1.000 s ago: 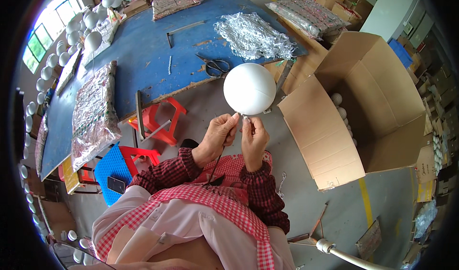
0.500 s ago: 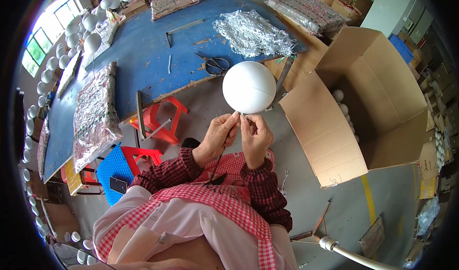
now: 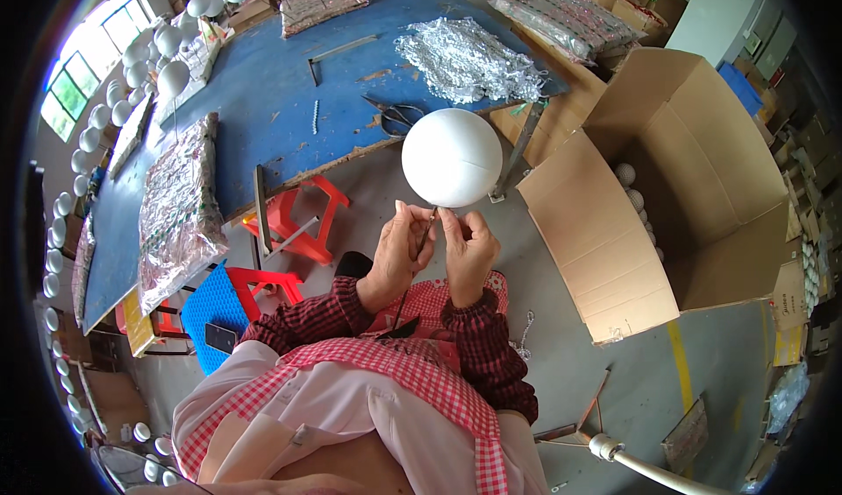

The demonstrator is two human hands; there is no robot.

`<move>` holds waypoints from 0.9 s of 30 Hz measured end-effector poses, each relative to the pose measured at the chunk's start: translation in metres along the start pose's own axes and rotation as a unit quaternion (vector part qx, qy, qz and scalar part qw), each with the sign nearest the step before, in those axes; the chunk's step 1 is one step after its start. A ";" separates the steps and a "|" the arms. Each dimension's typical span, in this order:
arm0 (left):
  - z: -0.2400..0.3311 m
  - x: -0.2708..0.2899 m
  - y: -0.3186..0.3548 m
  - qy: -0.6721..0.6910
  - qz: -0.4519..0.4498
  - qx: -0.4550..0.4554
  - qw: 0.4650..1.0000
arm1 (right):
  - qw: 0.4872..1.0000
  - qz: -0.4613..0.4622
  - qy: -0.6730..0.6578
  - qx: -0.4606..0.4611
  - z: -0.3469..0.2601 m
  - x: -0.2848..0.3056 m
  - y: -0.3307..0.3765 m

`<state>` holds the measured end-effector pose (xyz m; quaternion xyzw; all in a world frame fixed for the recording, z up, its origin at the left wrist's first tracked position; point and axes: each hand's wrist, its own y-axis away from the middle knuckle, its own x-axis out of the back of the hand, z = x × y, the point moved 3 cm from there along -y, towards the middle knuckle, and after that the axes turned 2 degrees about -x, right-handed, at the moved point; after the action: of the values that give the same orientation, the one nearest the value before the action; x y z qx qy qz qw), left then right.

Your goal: The person removes a stick from a foam ball and wraps a string of beads around the sphere by hand.

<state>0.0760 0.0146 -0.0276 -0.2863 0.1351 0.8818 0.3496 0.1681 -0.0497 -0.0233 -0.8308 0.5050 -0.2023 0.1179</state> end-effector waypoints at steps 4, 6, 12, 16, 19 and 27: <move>-0.003 0.003 -0.002 -0.001 0.007 0.033 0.999 | 0.998 -0.055 -0.026 -0.017 0.004 0.000 -0.001; -0.009 0.012 -0.011 -0.040 0.018 0.019 0.999 | 0.996 -0.085 -0.024 -0.029 0.018 0.001 0.000; -0.001 0.016 -0.018 -0.055 0.038 0.016 0.998 | 0.973 -0.195 -0.035 -0.115 0.020 0.009 -0.002; -0.003 0.016 -0.020 -0.036 0.032 0.048 0.998 | 0.957 -0.189 -0.181 -0.124 0.009 0.013 -0.004; -0.006 0.015 -0.021 -0.024 0.018 0.051 0.998 | 0.961 -0.163 -0.192 -0.114 0.008 0.014 -0.007; -0.009 0.018 -0.022 -0.038 0.017 0.051 0.998 | 0.970 -0.194 -0.144 -0.039 -0.008 0.015 -0.001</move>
<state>0.0846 0.0365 -0.0465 -0.2318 0.1713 0.8897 0.3541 0.1716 -0.0623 -0.0128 -0.9372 0.3193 -0.0795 0.1153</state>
